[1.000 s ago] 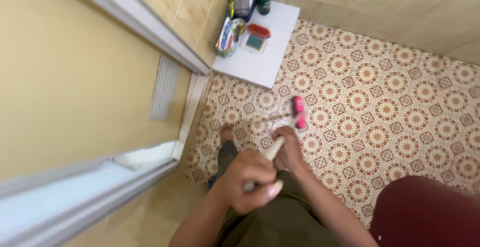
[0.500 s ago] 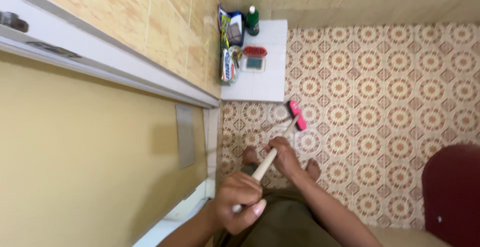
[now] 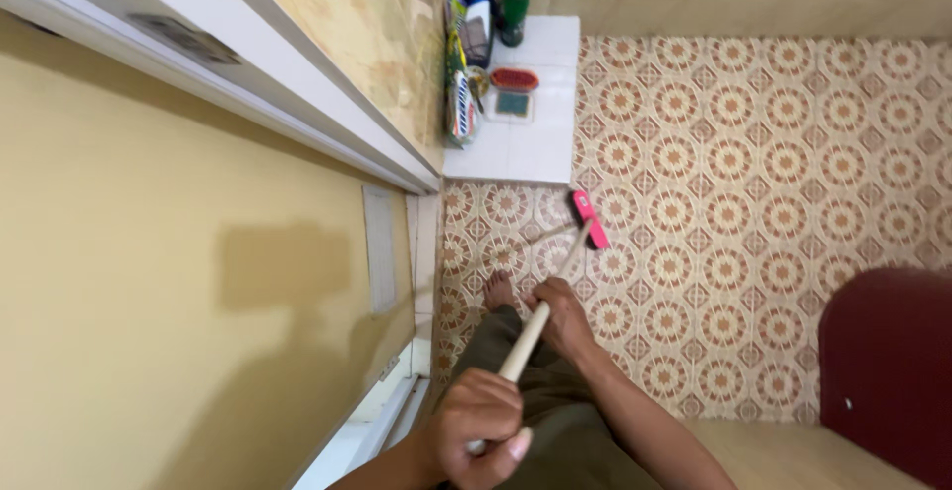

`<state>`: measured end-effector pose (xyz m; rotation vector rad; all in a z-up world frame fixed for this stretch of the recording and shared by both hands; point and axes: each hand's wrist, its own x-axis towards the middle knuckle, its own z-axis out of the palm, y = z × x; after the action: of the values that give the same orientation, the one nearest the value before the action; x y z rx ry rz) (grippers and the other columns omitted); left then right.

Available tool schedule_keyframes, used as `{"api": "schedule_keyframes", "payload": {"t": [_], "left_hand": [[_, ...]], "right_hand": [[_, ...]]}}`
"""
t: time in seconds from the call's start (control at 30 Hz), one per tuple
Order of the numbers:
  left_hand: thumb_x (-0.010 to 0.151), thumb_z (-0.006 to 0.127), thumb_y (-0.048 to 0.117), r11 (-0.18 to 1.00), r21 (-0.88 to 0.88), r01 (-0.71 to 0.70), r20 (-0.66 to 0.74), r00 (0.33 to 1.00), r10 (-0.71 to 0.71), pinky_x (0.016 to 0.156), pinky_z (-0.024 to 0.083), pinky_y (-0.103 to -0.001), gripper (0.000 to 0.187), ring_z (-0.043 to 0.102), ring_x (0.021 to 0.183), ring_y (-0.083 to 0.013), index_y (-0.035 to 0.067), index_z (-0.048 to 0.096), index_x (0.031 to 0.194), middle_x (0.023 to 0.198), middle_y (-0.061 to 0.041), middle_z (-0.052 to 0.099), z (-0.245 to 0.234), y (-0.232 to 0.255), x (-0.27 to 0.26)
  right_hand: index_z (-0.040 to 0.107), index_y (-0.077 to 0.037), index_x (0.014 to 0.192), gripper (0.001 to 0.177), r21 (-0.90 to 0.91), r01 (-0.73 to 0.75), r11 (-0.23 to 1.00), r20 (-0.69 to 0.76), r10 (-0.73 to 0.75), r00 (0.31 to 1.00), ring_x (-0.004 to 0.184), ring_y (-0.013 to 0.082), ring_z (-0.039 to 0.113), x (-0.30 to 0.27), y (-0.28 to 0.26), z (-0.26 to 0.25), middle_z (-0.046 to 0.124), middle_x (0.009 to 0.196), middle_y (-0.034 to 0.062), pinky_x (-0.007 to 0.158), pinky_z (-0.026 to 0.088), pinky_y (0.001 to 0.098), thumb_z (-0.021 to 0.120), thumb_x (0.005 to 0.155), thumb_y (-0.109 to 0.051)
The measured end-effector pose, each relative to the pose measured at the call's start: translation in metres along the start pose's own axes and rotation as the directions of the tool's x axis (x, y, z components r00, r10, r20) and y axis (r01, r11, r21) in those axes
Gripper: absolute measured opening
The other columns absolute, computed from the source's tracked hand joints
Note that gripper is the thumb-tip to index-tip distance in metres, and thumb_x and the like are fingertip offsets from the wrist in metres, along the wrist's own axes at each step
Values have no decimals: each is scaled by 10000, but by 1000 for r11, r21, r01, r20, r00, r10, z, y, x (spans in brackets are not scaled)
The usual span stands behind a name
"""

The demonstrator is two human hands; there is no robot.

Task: The person takes a small brush off a wall mount, scrubs various areas of the tiled floor, and then places the brush back on the wall mount.

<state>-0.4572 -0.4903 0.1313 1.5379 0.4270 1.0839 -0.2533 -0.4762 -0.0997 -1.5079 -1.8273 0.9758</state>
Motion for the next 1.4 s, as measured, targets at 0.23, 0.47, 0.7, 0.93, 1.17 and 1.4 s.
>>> {"api": "schedule_keyframes", "payload": {"t": [0.23, 0.47, 0.7, 0.93, 1.17, 1.4], "left_hand": [[841, 562, -84, 1000, -10, 9, -79, 997, -10, 519, 397, -403, 355, 468, 479, -265, 59, 338, 605, 568, -82, 406, 15, -5, -32], [843, 562, -86, 999, -26, -25, 24, 999, 26, 534, 393, -407, 300, 483, 504, -291, 30, 387, 629, 595, -98, 425, 22, -28, -38], [811, 560, -80, 999, -13, -37, -21, 999, 37, 542, 459, -391, 277, 525, 520, -286, 42, 382, 638, 602, -100, 458, 4, -5, -65], [804, 587, -84, 997, -44, -69, 44, 996, 71, 548, 479, -374, 272, 543, 512, -278, 39, 412, 636, 602, -95, 490, 10, -1, -70], [804, 621, -66, 996, -26, -88, 158, 983, 91, 515, 400, -381, 362, 461, 469, -248, 76, 362, 595, 552, -52, 397, 16, 1, -72], [860, 640, -37, 999, -11, -40, 166, 985, 41, 536, 413, -385, 369, 466, 478, -242, 79, 397, 608, 555, -46, 413, 19, 6, -61]], "right_hand": [[584, 2, 695, 273, -54, -48, 997, -23, 47, 999, 776, 411, 565, -32, 16, 18, 561, 723, 193, 690, 462, 508, 759, 877, -101], [614, -24, 695, 203, -113, -59, 992, -79, 50, 996, 798, 408, 572, -55, 52, 12, 586, 753, 176, 715, 492, 498, 763, 787, -128], [663, -4, 743, 237, -69, -120, 990, -97, 113, 989, 774, 368, 583, -66, 14, 45, 589, 747, 168, 720, 497, 478, 724, 906, -164], [642, 8, 734, 286, -56, -123, 991, -145, 113, 983, 780, 360, 583, -68, 0, 47, 596, 749, 166, 741, 494, 479, 709, 924, -194], [629, -7, 685, 309, -63, -163, 985, -128, 154, 980, 743, 330, 571, -82, 2, 45, 588, 712, 150, 705, 502, 469, 720, 928, -175], [667, -9, 710, 257, -66, -153, 986, -119, 144, 982, 699, 282, 562, -78, 4, 33, 583, 688, 117, 659, 499, 457, 732, 920, -142]]}}
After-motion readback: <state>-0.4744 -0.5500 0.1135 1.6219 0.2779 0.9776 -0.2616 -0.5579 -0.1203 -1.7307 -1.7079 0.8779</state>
